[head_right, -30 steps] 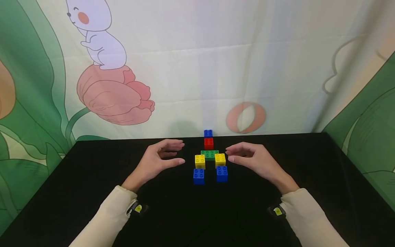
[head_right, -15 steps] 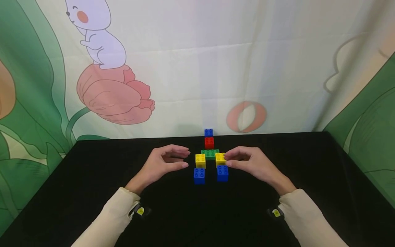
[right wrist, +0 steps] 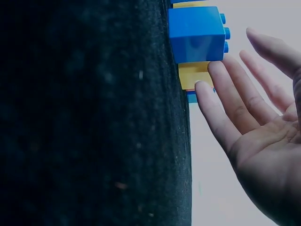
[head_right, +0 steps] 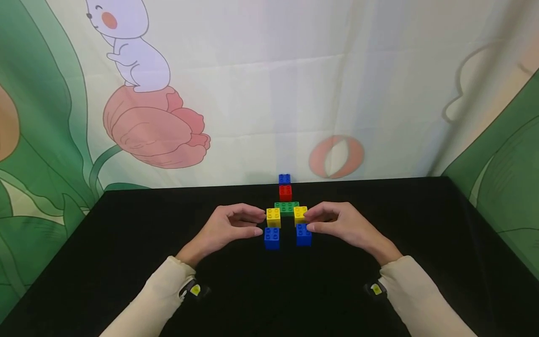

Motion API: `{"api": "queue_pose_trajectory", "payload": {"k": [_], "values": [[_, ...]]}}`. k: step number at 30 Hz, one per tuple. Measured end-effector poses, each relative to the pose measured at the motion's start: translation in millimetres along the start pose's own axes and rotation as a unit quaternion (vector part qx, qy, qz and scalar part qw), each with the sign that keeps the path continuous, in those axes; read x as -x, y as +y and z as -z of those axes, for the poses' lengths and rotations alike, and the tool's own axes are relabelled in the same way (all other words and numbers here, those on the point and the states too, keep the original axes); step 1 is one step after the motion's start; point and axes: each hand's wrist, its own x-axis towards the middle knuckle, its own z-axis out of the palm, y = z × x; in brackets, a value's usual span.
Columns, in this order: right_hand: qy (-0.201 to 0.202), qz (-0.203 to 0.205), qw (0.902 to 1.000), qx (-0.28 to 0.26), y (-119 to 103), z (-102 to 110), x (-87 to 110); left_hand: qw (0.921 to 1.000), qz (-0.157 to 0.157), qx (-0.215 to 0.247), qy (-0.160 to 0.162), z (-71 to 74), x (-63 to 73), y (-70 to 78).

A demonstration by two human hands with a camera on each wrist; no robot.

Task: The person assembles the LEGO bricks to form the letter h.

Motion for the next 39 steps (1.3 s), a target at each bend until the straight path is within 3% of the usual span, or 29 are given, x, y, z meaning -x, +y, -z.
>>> {"api": "queue_pose_trajectory", "payload": {"k": [8, 28, 39], "values": [[-0.013, -0.014, 0.9998, 0.0, 2.1, 0.4, 0.0, 0.9999, -0.002, 0.008, -0.014, -4.5, -1.2, -3.6], [-0.032, -0.028, 0.999, 0.01, 9.3, 0.7, -1.1, 0.9979, 0.052, 0.001, -0.038, -9.2, -2.4, -10.9], [-0.041, -0.033, 0.9986, 0.007, 11.3, 1.6, -1.6, 0.9968, 0.072, -0.013, -0.034, -12.6, -2.2, -11.5]]}}
